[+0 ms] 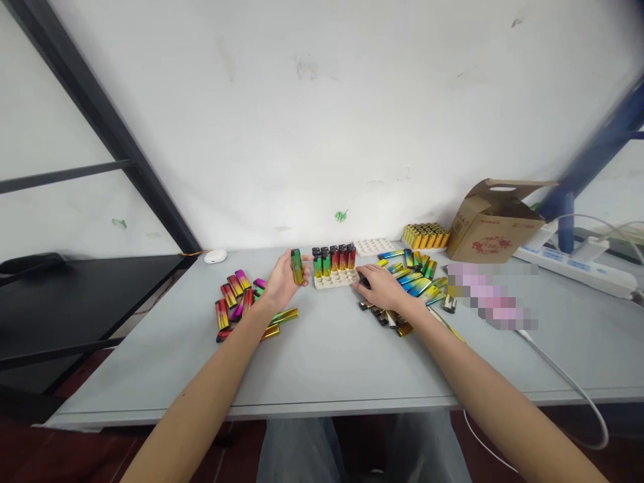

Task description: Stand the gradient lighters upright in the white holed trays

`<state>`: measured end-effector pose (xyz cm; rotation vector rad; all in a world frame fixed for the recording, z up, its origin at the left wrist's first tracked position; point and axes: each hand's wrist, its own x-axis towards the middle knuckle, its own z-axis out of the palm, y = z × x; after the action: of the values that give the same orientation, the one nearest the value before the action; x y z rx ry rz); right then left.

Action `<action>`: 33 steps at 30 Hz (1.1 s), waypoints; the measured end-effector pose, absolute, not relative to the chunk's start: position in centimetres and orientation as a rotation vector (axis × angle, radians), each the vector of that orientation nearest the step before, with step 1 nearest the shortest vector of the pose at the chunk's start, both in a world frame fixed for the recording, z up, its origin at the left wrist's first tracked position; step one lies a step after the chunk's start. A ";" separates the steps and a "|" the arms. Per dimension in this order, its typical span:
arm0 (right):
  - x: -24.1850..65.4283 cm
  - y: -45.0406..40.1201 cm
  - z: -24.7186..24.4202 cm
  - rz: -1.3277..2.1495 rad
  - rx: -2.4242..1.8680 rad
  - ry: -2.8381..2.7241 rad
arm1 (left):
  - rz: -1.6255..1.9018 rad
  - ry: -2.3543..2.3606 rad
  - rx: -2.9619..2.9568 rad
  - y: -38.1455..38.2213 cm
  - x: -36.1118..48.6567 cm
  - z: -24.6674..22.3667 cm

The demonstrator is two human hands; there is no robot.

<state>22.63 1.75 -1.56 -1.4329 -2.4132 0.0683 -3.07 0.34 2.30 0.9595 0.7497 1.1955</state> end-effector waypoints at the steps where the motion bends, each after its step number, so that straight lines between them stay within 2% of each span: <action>1: 22.6 1.7 -1.6 0.066 -1.434 -2.414 | 1.171 0.725 0.939 0.3 -3.0 2.3; 24: 22.5 1.6 -1.4 0.059 -1.426 -2.417 | 0.811 0.628 0.973 -1.0 -0.9 1.3; 33: 22.5 1.7 -1.5 0.064 -1.430 -2.415 | 0.908 0.599 0.981 -1.1 -0.6 1.3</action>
<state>22.54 1.66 -1.49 -1.4302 -2.4154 0.0644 -0.61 -1.11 1.35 0.9807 0.5985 0.9079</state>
